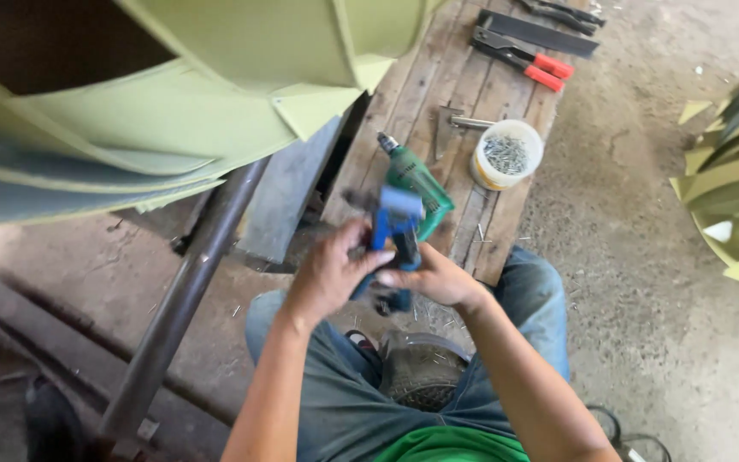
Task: Drilling holes and using a rivet gun to join metal sheets together to assemble a structure.
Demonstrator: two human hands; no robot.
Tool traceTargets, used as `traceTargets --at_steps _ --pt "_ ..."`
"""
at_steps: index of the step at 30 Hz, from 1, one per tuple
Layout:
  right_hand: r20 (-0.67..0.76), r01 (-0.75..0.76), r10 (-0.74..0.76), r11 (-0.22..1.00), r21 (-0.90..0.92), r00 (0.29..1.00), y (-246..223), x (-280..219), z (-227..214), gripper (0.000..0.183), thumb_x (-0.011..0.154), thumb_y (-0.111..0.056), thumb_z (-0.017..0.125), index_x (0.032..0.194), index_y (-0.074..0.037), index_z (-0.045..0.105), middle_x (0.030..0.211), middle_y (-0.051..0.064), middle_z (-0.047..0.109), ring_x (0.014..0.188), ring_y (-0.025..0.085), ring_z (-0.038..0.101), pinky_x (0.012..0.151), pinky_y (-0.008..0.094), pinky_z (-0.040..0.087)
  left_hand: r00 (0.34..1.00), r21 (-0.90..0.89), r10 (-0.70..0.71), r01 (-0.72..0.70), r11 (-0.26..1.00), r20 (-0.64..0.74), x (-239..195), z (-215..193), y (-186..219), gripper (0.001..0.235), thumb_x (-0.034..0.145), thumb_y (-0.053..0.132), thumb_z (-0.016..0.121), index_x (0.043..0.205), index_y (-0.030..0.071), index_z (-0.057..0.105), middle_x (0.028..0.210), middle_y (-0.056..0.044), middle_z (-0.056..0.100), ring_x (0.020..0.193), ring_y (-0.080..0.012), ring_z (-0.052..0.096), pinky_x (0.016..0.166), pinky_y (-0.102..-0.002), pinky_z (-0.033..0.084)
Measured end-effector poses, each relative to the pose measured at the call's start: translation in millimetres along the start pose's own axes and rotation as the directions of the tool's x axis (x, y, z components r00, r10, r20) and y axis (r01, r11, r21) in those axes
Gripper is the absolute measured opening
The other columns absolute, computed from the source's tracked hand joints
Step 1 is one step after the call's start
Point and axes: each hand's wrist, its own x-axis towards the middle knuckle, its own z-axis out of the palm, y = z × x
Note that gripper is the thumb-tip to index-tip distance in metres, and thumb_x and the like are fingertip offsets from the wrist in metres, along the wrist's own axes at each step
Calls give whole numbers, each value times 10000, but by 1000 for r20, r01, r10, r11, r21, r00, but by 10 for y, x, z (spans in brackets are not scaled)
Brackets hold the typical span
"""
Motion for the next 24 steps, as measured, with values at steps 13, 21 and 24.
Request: traceTargets --at_steps 13,21,24 --pt "-600 -519 -326 307 -798 730 446 315 -2390 242 972 -306 686 950 -100 812 887 160 748 793 317 697 717 462 539 994 410 -27 68 910 -104 -33 908 -230 320 857 232 764 1077 80 589 967 -177 720 884 -397 706 751 -503 557" --pt "-624 -500 -162 462 -733 764 845 134 -2248 347 1044 -406 654 947 -98 781 842 191 704 802 394 683 793 486 554 961 349 -163 235 907 -223 28 1000 -361 322 843 243 795 1050 89 602 956 -174 729 878 -388 707 750 -484 554" --pt "-591 -524 -303 280 -805 747 738 230 -2273 227 860 -356 748 973 -172 821 879 134 736 874 355 690 842 593 474 955 341 -191 261 903 -225 40 1062 -378 319 837 241 796 1043 91 604 950 -161 733 863 -369 715 743 -472 559"
